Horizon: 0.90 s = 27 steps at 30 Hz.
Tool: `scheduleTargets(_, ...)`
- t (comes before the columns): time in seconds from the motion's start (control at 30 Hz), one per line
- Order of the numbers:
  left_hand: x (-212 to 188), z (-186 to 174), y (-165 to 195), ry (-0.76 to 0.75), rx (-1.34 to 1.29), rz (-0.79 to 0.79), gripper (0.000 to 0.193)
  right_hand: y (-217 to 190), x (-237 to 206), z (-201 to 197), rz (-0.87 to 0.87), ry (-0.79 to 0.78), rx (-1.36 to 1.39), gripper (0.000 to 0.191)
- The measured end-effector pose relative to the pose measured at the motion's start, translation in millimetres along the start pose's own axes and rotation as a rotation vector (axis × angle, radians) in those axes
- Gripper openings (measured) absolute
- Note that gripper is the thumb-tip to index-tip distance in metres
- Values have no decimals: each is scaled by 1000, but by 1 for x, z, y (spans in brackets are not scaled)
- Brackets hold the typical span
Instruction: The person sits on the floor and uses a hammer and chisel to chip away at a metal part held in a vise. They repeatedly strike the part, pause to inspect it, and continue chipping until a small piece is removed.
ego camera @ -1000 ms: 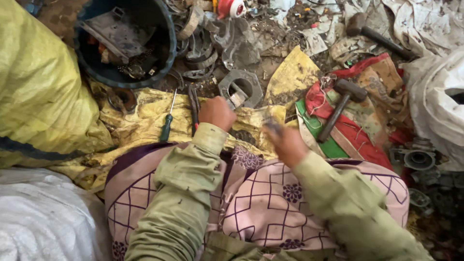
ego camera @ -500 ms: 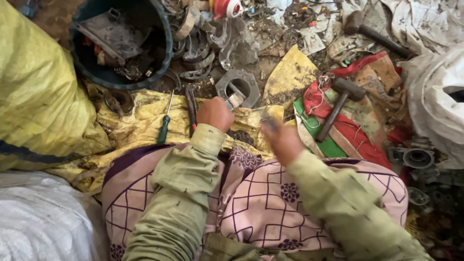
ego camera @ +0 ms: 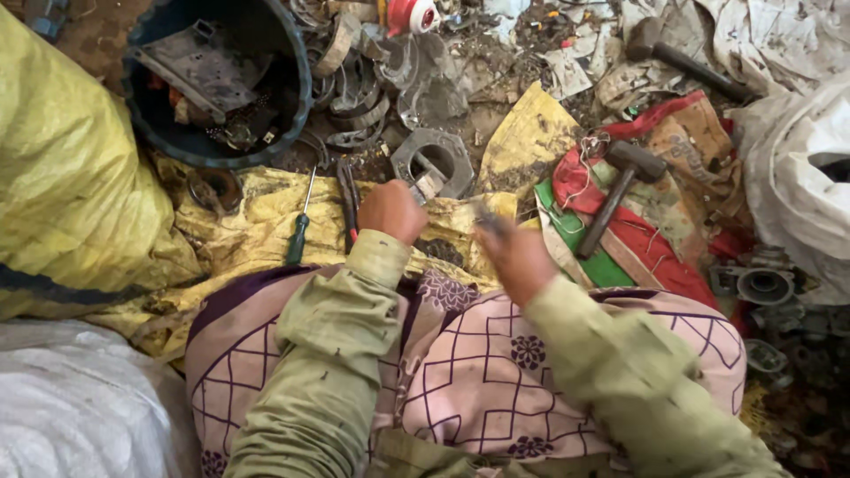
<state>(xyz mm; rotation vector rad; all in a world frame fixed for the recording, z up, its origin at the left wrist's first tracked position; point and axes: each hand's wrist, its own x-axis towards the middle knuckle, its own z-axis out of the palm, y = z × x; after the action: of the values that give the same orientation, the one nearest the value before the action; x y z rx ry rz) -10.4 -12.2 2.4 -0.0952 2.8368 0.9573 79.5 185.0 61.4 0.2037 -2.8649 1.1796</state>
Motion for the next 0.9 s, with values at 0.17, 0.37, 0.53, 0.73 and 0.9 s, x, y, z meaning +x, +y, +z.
scheduleTargets(0.17, 0, -2, -2, -50, -32, -10, 22, 13, 18, 13, 480, -194, -74, 50)
scheduleTargets(0.37, 4, 3, -6, -10, -49, -4, 19, -8, -13, -29, 25, 279, 80, 43)
scheduleTargets(0.53, 3, 5, -5, 20, -48, 6, 18, 4, 10, 13, 178, -101, -254, 45)
scheduleTargets(0.73, 5, 5, -9, 2, -75, 2, 19, -6, 4, -16, 269, -111, -141, 48)
scheduleTargets(0.9, 3, 7, -7, 8, -56, 25, 18, -18, -20, -34, -76, 254, 174, 52)
